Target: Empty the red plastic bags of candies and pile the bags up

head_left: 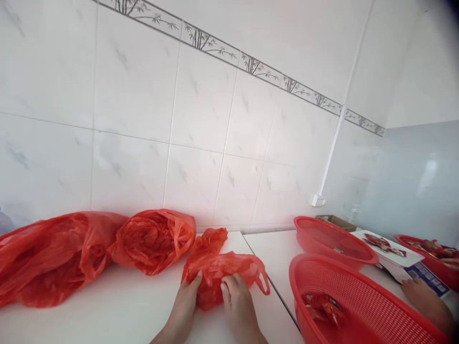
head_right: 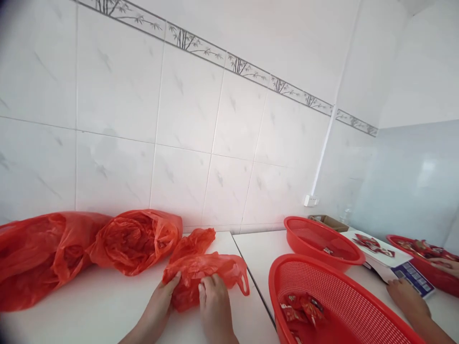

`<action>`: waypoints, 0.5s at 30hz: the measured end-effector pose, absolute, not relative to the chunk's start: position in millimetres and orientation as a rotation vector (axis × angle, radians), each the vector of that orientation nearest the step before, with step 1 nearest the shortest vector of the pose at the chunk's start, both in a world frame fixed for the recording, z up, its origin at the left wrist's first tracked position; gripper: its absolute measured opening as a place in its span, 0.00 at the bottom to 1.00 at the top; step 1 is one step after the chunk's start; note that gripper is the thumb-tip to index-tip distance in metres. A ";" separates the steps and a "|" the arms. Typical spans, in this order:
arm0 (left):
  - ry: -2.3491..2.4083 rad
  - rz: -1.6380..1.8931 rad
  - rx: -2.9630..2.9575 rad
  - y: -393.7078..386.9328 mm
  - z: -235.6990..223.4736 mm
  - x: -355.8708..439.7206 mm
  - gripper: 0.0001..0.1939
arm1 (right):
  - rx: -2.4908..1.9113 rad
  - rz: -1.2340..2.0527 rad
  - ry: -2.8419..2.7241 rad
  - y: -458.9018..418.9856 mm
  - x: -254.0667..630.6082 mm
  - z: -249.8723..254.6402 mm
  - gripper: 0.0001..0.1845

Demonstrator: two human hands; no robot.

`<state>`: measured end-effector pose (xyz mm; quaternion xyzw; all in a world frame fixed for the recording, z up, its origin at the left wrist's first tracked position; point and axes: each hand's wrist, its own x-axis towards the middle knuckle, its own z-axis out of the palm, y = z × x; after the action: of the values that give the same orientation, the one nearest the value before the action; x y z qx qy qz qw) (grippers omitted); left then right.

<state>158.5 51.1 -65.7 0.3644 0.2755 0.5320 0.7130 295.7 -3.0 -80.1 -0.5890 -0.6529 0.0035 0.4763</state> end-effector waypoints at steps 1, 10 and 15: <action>0.604 1.155 0.799 46.1 -65.6 158.6 0.13 | -1.443 0.001 -1.567 -0.1 299.3 -82.3 0.11; 0.571 0.865 0.760 -14.3 -61.8 151.3 0.19 | -1.419 0.293 -1.669 -12.6 309.3 -66.8 0.21; 0.645 1.121 0.923 5.5 -44.8 114.9 0.19 | -1.830 0.233 -1.803 -12.4 300.2 -73.5 0.42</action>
<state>114.9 5.5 -44.8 0.4146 0.2897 0.5035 0.7005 300.2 -12.4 -73.5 -0.6817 -0.6715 0.0867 0.2774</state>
